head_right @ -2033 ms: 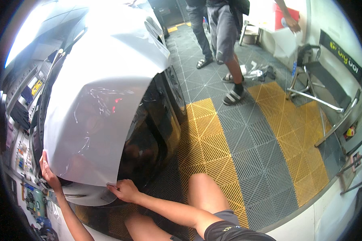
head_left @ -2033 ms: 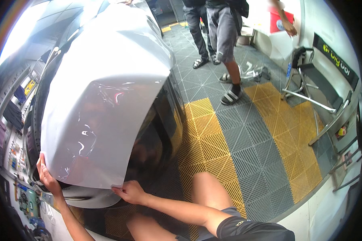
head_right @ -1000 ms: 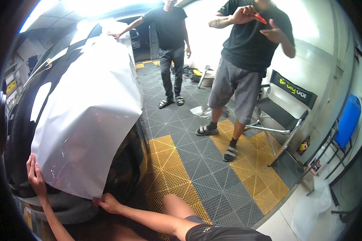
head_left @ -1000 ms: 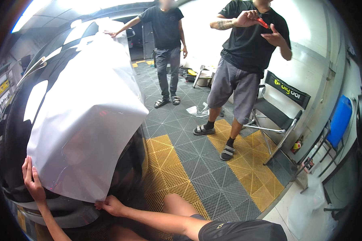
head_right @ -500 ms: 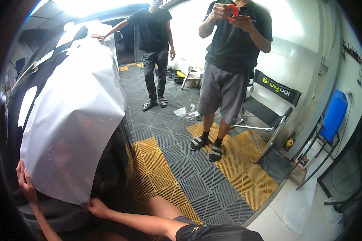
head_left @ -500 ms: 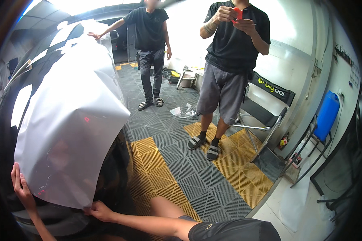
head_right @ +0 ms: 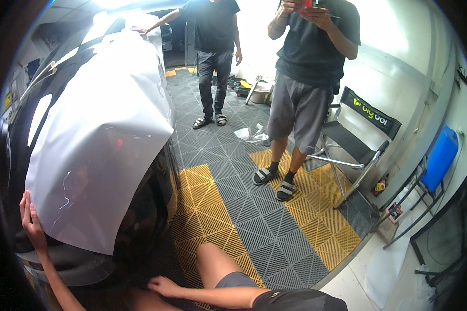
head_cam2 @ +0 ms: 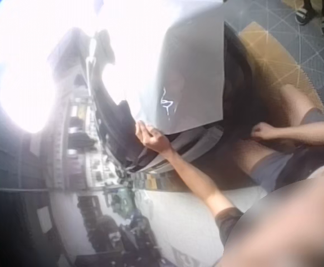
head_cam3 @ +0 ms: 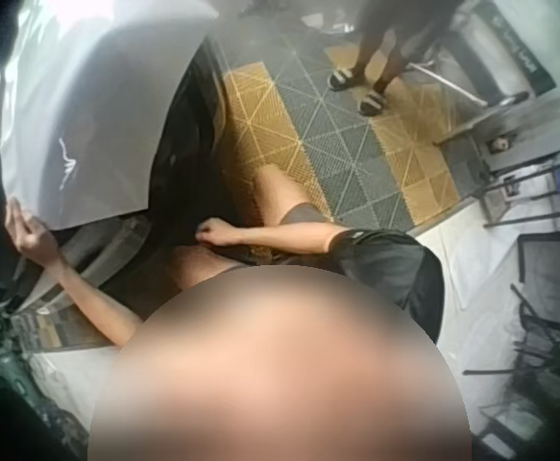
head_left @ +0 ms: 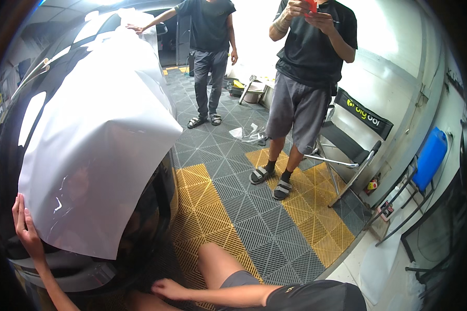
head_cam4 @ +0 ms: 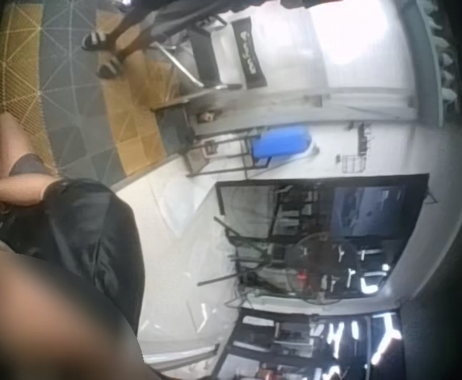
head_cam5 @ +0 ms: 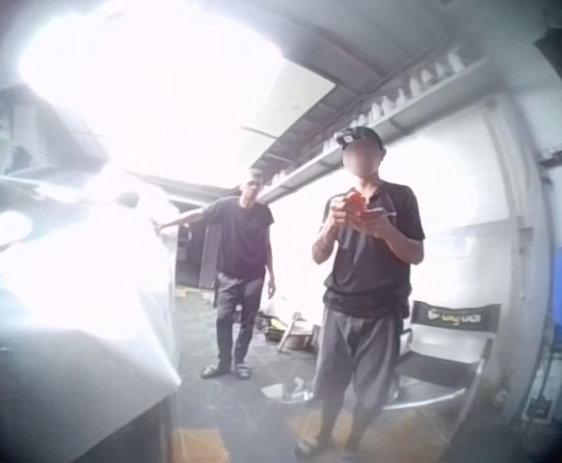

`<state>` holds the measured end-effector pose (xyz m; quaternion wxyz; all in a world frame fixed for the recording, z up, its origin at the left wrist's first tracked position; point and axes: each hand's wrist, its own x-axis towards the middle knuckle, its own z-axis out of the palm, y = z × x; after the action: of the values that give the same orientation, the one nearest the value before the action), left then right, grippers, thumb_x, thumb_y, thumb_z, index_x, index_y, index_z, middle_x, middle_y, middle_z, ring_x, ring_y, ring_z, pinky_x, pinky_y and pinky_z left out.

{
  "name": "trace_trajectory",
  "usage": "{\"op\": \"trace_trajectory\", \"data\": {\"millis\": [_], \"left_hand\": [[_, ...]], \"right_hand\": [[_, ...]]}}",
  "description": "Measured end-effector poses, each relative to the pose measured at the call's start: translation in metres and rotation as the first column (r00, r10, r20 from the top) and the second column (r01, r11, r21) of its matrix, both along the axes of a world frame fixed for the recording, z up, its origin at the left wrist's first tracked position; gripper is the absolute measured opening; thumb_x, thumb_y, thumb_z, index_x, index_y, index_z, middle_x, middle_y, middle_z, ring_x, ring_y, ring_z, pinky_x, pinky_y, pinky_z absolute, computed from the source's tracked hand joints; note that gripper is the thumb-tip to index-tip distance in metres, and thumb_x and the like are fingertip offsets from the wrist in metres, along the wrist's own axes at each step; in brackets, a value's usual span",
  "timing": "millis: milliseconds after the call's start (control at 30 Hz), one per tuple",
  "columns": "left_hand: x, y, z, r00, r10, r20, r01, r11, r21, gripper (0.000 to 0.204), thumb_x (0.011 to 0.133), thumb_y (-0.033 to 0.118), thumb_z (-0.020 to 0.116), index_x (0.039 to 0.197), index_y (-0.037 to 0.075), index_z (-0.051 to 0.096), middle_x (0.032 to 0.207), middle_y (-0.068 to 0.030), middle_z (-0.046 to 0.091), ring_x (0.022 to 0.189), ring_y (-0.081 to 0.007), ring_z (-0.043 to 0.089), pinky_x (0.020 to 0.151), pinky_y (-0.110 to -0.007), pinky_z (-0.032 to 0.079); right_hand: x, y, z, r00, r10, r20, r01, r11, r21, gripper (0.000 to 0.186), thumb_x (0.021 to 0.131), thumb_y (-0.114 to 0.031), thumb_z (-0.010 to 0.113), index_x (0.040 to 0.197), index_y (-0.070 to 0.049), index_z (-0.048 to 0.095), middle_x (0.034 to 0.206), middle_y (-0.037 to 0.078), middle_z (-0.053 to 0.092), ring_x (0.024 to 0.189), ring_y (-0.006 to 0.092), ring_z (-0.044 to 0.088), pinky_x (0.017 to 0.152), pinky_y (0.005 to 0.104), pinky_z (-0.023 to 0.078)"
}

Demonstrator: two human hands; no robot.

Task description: The person applies a white vinyl wrap to the front bumper of a black car, smoothing it with a squeegee. They then roll up the remaining vinyl and place it inside the car, followed by measuring the hood with a tape measure.

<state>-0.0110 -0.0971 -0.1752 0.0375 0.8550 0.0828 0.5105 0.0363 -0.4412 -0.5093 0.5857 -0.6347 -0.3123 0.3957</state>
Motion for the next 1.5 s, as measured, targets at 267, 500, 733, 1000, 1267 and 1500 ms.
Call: {"op": "trace_trajectory", "data": {"millis": [267, 500, 733, 1000, 1267, 1500], "left_hand": [[-0.003, 0.005, -0.003, 0.999, 0.037, -0.030, -0.038, 0.999, -0.027, 0.044, 0.106, 0.016, 0.038, 0.145, 0.002, 0.054, 0.148, -0.0144, 0.052, 0.138, -0.0283, 0.048, 0.117, -0.038, 0.034], [-0.004, 0.010, -0.001, 0.999, 0.027, -0.045, -0.026, 0.999, 0.029, 0.044, 0.106, 0.015, 0.038, 0.145, 0.002, 0.054, 0.148, -0.0146, 0.052, 0.139, -0.0281, 0.047, 0.118, -0.038, 0.033], [-0.007, 0.011, -0.002, 0.998, 0.040, -0.054, -0.039, 0.999, 0.033, 0.044, 0.106, 0.017, 0.038, 0.145, 0.002, 0.054, 0.148, -0.0144, 0.051, 0.139, -0.0278, 0.047, 0.118, -0.038, 0.032], [-0.006, 0.012, -0.002, 0.996, 0.064, -0.055, -0.061, 0.997, 0.050, 0.044, 0.107, 0.018, 0.038, 0.145, 0.003, 0.054, 0.149, -0.0141, 0.051, 0.139, -0.0280, 0.047, 0.118, -0.038, 0.032], [-0.007, 0.017, -0.004, 0.997, 0.054, -0.063, -0.051, 0.998, 0.043, 0.044, 0.107, 0.018, 0.038, 0.146, 0.003, 0.053, 0.149, -0.0138, 0.051, 0.139, -0.0279, 0.047, 0.118, -0.038, 0.033], [-0.006, 0.017, -0.006, 0.997, 0.054, -0.049, -0.051, 0.997, 0.053, 0.044, 0.107, 0.017, 0.038, 0.146, 0.003, 0.053, 0.149, -0.0139, 0.051, 0.139, -0.0276, 0.047, 0.118, -0.039, 0.033]], "right_hand": [[-0.034, -0.077, -0.064, 0.989, 0.146, 0.033, -0.139, 0.978, -0.154, 0.029, 0.091, -0.025, 0.062, 0.106, -0.002, 0.071, 0.093, 0.014, 0.075, 0.085, 0.0260, 0.071, 0.078, 0.0392, 0.055], [-0.018, -0.065, -0.120, 0.965, 0.257, 0.043, -0.211, 0.868, -0.449, 0.035, 0.089, -0.028, 0.063, 0.105, 0.002, 0.070, 0.089, 0.022, 0.073, 0.082, 0.0338, 0.071, 0.075, 0.0447, 0.055], [-0.027, -0.065, -0.130, 0.947, 0.322, 0.021, -0.273, 0.835, -0.478, 0.035, 0.089, -0.029, 0.061, 0.107, -0.001, 0.070, 0.095, 0.021, 0.073, 0.090, 0.0349, 0.071, 0.079, 0.0465, 0.054], [-0.024, -0.067, -0.113, 0.948, 0.314, 0.042, -0.257, 0.840, -0.478, 0.034, 0.090, -0.029, 0.061, 0.106, -0.001, 0.071, 0.090, 0.021, 0.073, 0.088, 0.0342, 0.071, 0.078, 0.0460, 0.054], [-0.020, -0.069, -0.108, 0.948, 0.313, 0.055, -0.248, 0.836, -0.489, 0.035, 0.088, -0.031, 0.064, 0.105, -0.001, 0.072, 0.100, 0.023, 0.073, 0.096, 0.0379, 0.071, 0.083, 0.0480, 0.054], [-0.023, -0.069, -0.116, 0.942, 0.319, 0.108, -0.238, 0.858, -0.456, 0.035, 0.088, -0.031, 0.063, 0.105, -0.001, 0.072, 0.099, 0.023, 0.073, 0.096, 0.0381, 0.070, 0.084, 0.0481, 0.054]]}}
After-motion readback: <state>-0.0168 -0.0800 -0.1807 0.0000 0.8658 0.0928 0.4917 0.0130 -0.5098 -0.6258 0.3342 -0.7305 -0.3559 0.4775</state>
